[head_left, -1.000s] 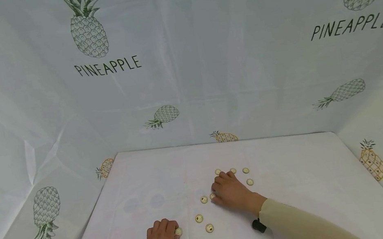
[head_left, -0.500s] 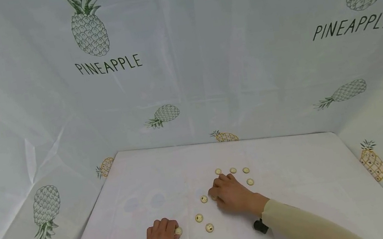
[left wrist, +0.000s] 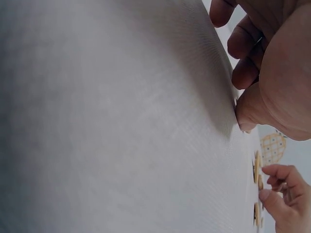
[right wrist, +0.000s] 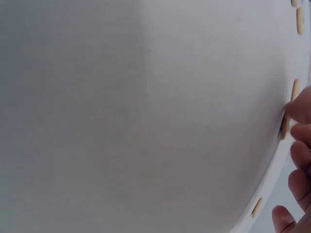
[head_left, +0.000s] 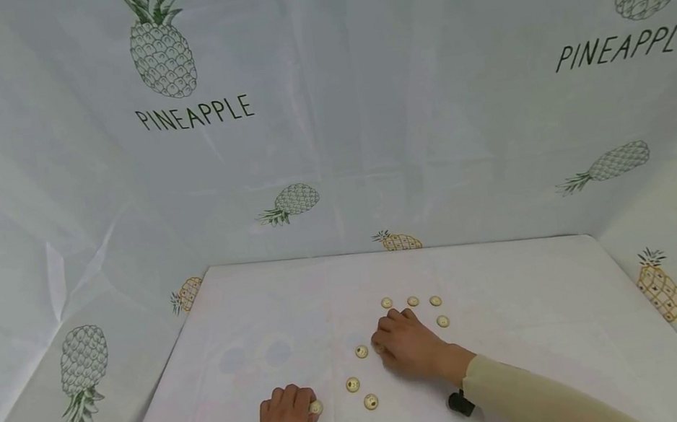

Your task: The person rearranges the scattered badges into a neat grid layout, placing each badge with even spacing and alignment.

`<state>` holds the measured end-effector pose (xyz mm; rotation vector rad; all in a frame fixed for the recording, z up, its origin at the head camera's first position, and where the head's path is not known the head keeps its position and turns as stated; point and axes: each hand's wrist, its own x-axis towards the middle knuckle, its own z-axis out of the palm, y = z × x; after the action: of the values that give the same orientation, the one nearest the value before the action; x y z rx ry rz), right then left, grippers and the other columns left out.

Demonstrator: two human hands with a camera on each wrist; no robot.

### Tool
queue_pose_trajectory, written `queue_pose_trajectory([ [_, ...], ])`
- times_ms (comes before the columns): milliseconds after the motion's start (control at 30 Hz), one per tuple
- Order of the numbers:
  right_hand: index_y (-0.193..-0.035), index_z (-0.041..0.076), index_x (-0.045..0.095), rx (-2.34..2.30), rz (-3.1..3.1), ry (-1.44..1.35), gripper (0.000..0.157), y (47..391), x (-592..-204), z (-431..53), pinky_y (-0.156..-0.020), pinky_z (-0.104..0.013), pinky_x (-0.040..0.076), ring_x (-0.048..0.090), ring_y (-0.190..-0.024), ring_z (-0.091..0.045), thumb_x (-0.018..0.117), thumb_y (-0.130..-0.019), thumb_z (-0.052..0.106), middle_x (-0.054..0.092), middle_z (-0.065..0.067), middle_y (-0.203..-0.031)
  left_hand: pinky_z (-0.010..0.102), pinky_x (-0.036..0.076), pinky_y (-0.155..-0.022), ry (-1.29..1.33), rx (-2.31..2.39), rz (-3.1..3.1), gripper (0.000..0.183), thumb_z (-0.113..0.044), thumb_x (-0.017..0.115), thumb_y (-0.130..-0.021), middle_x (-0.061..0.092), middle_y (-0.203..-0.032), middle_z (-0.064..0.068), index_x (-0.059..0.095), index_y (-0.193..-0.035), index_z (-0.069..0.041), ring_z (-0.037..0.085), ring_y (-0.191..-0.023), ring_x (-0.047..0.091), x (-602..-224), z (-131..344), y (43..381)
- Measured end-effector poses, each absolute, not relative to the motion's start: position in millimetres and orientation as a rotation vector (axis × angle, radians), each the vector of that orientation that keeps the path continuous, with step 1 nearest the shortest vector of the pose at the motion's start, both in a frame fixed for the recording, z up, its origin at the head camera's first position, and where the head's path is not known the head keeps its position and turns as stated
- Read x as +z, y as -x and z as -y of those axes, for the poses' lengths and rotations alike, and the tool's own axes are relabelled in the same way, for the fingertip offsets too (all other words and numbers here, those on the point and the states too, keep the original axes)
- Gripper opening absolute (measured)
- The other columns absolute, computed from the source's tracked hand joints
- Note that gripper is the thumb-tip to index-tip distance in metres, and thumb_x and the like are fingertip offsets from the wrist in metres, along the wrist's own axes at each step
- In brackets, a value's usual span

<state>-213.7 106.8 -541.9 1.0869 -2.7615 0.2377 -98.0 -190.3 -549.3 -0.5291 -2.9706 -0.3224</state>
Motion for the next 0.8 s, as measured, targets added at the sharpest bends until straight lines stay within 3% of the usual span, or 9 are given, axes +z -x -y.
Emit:
queue_pose_trajectory([
  [167,-0.110,0.016,0.071,0.304,2.784,-1.058,0.018,213.1,-541.5,-112.4,-0.090,-0.040,0.037,0.046,-0.097,-0.016,0.073,-0.096,0.027,0.064,0.004,-0.105,0.037,0.037,-0.076,0.535,-0.315,2.974,0.025,-0.026,0.080,-0.094,0.052,-0.099,-0.008,0.060,-0.108,-0.019,0.012,-0.090,0.042,-549.6,191.2,98.5],
  [800,-0.104,0.020,0.075,0.329,2.798,-1.071,0.019,216.4,-544.9,-115.2,-0.091,-0.040,0.037,0.048,-0.096,-0.014,0.075,-0.098,0.038,0.066,0.007,-0.100,0.038,0.039,-0.077,0.528,-0.305,2.975,0.025,-0.026,0.080,-0.094,0.053,-0.099,-0.007,0.060,-0.107,-0.019,0.012,-0.091,0.043,-548.9,189.8,98.0],
])
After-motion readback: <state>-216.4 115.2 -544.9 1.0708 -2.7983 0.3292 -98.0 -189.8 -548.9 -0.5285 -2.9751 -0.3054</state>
